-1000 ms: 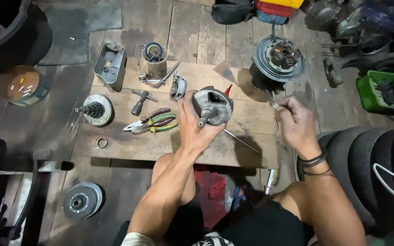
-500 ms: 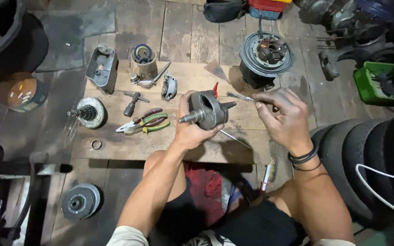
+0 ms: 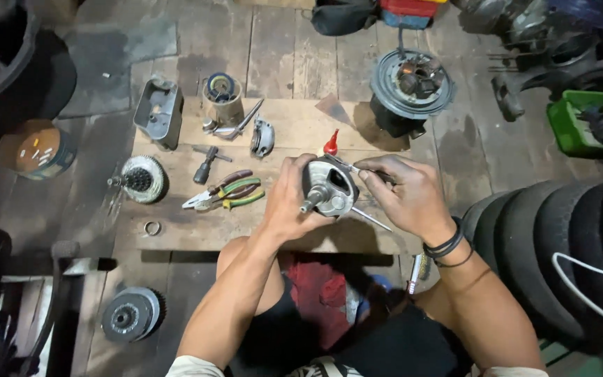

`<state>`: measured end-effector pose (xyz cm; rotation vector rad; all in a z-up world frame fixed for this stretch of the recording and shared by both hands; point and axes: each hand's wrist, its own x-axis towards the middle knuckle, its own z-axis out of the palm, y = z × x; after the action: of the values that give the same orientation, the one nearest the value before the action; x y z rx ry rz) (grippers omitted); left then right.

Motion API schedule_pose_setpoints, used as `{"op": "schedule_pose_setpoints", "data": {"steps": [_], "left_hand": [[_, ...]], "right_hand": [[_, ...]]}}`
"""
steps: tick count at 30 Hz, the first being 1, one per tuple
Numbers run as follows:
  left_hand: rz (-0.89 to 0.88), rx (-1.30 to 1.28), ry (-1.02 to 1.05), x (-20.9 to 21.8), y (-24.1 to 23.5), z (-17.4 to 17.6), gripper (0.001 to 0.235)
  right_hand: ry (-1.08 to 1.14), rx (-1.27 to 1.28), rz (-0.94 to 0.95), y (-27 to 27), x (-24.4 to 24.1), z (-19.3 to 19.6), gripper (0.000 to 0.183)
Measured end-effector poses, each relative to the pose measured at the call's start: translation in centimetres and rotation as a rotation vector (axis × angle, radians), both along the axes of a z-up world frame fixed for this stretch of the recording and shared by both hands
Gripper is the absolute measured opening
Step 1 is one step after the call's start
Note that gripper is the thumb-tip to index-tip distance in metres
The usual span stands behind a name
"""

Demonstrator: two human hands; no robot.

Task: Cleaning carbon deposits and grime from a motorcycle crankshaft using a small metal pick and cleaning fluid.

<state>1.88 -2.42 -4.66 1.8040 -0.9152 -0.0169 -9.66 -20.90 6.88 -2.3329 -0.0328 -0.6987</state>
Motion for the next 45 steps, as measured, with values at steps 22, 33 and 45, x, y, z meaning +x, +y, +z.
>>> {"op": "schedule_pose_setpoints", "data": {"steps": [22, 33, 45], "left_hand": [[0.022, 0.030, 0.228, -1.3, -0.3, 1.5, 0.107], [0.098, -0.077, 0.385, -1.5, -1.1, 3.2, 0.103], [0.068, -0.216, -0.362, -1.8, -1.2, -1.3, 0.094]], "right_hand": [[0.337, 0.149, -0.126, -2.6, -1.3, -1.4, 0.016], [0.135, 0.745, 0.079, -4.0, -1.0, -2.6, 0.038], [-0.074, 0.297, 0.099, -2.5, -1.7, -2.9, 0.011]]}}
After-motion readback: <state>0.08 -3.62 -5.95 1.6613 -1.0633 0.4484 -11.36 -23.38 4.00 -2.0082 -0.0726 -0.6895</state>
